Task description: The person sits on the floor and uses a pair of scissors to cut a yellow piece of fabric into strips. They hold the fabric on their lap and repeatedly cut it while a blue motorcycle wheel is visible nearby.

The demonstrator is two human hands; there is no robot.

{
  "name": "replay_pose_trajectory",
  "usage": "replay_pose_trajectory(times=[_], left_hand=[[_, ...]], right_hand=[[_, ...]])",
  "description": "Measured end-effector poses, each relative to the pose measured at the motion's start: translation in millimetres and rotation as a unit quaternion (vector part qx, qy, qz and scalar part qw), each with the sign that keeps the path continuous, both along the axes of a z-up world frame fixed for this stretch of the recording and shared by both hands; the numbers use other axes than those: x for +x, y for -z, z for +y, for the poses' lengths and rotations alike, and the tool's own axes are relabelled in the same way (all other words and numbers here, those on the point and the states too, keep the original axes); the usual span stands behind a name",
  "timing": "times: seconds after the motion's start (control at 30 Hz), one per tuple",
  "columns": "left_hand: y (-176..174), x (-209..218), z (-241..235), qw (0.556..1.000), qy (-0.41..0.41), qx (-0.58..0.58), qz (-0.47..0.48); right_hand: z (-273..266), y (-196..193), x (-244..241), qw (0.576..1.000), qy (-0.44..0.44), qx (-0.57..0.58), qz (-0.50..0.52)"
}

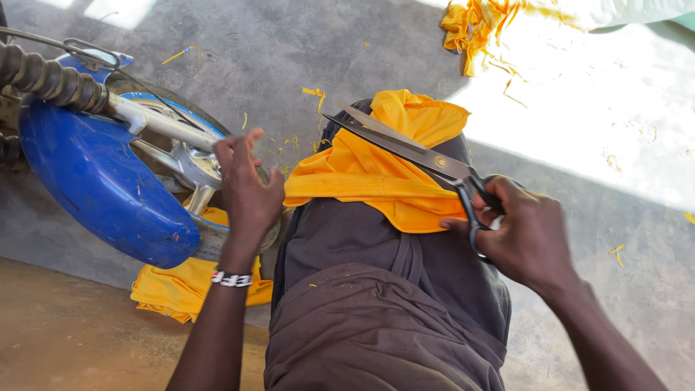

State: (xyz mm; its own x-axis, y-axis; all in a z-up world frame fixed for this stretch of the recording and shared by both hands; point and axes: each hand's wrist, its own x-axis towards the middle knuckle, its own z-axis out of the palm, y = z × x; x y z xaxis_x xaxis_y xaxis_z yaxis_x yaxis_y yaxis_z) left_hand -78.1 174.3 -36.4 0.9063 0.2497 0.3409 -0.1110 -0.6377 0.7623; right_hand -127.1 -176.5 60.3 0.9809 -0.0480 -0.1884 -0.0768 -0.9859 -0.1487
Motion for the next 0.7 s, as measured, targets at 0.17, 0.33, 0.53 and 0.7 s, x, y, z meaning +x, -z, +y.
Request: replay_pose_trajectory(times=[0.17, 0.33, 0.53, 0.7], left_hand=[[22, -27, 26, 0.903, 0.188, -0.205, 0.327], [51, -26, 14, 0.902, 0.16, -0.33, 0.227], [22, -10, -13, 0.911, 0.098, -0.394, 0.069], [-1, -3, -19, 0.939, 0.1, -0.324, -0.049]], right_hand=[[50, 9, 26, 0.969, 0.036, 0.245, -0.014], [93, 43, 46, 0.95, -0.028, 0.31, -0.032], [124, 45, 55, 0.934, -0.102, 0.323, -0.116], [95, 86, 60, 0.943, -0.095, 0.22, -0.233]])
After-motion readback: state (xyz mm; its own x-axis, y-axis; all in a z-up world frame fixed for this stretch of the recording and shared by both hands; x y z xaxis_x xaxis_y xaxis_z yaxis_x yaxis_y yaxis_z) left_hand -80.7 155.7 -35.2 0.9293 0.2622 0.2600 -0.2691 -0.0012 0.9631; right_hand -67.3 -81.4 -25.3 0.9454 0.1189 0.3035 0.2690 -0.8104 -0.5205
